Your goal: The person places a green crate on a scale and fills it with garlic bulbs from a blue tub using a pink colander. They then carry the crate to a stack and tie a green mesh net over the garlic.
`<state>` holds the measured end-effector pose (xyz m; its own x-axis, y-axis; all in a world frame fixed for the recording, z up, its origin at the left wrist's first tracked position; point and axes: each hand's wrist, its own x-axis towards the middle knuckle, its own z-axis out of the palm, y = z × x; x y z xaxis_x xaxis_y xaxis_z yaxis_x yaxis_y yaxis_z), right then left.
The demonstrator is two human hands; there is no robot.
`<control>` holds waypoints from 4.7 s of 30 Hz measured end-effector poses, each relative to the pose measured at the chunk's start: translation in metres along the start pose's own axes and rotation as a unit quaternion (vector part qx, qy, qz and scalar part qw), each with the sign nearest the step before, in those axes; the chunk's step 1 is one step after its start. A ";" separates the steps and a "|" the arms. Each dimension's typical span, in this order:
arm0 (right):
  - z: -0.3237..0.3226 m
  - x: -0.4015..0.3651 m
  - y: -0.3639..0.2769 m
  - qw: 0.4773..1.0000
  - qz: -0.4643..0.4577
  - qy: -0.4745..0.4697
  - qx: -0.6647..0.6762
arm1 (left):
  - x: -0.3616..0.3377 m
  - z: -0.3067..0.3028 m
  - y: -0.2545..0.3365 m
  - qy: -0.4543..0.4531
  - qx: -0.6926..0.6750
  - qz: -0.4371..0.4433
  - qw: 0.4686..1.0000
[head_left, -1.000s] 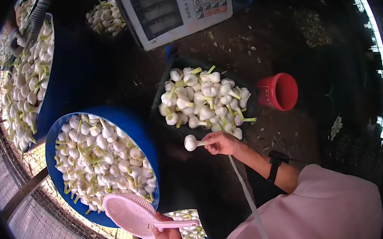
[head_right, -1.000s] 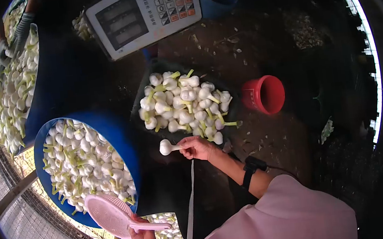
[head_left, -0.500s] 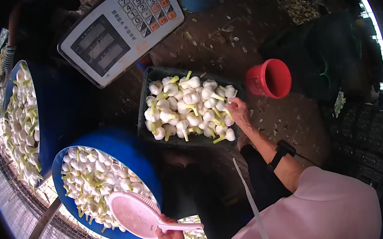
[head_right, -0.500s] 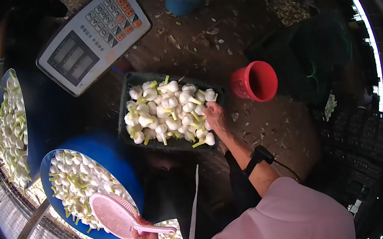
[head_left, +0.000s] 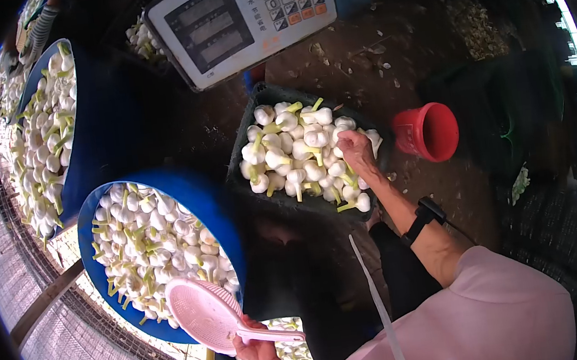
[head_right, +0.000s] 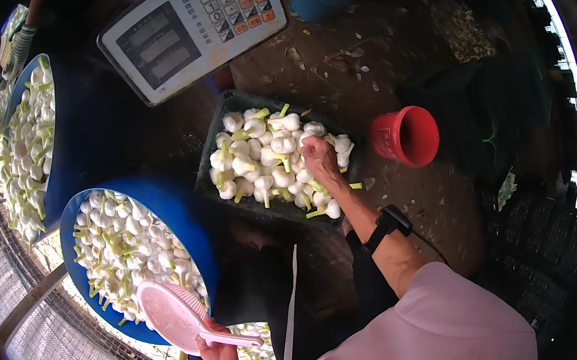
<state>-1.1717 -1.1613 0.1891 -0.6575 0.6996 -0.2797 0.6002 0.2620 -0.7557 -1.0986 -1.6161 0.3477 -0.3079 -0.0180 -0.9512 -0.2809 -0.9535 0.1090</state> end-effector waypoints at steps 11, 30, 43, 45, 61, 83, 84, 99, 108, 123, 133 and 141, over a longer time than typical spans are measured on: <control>0.018 0.015 -0.039 0.966 -0.131 -0.076 -0.209 | 0.005 -0.020 0.019 0.015 -0.042 0.006 0.999; -0.009 0.033 -0.057 0.939 -0.240 -0.170 -0.176 | 0.006 -0.028 0.024 -0.008 -0.059 0.003 0.998; 0.077 -0.182 -0.167 0.732 0.043 -0.598 0.324 | -0.006 0.052 -0.033 -0.189 0.045 -0.027 0.980; 0.093 -0.213 -0.175 0.762 -0.013 -0.624 0.172 | 0.016 0.040 -0.022 -0.156 -0.082 -0.070 0.982; 0.172 -0.156 -0.209 0.874 -0.041 -0.475 0.090 | 0.011 0.020 0.045 -0.198 -0.115 0.067 0.971; 0.326 -0.100 -0.234 0.699 -0.505 -0.374 -0.342 | 0.010 -0.007 0.080 -0.149 -0.211 0.089 0.962; 0.330 -0.101 -0.231 0.656 -0.514 -0.384 -0.397 | 0.009 -0.006 0.081 -0.149 -0.210 0.089 0.962; 0.422 -0.129 -0.262 0.776 -0.460 -0.368 -0.225 | 0.015 -0.010 0.076 -0.140 -0.205 0.071 0.966; 0.392 -0.123 -0.250 0.868 -0.197 -0.451 -0.070 | 0.014 -0.009 0.072 -0.119 -0.199 0.067 0.970; 0.175 -0.142 -0.204 0.739 0.161 -0.511 0.408 | 0.012 0.030 0.034 -0.230 -0.090 0.103 0.964; 0.007 -0.073 -0.005 0.732 0.378 -0.026 0.566 | -0.012 0.058 -0.009 -0.277 0.031 0.037 0.960; 0.029 -0.020 0.008 0.716 0.348 -0.028 0.604 | -0.026 0.077 -0.041 -0.257 0.048 0.033 0.965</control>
<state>-1.1669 -1.1927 0.1716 -0.4290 0.3440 -0.8352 -0.0185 -0.9278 -0.3727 -1.1491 -1.5537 0.3899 -0.7310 0.0971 -0.6754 -0.3206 -0.9226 0.2144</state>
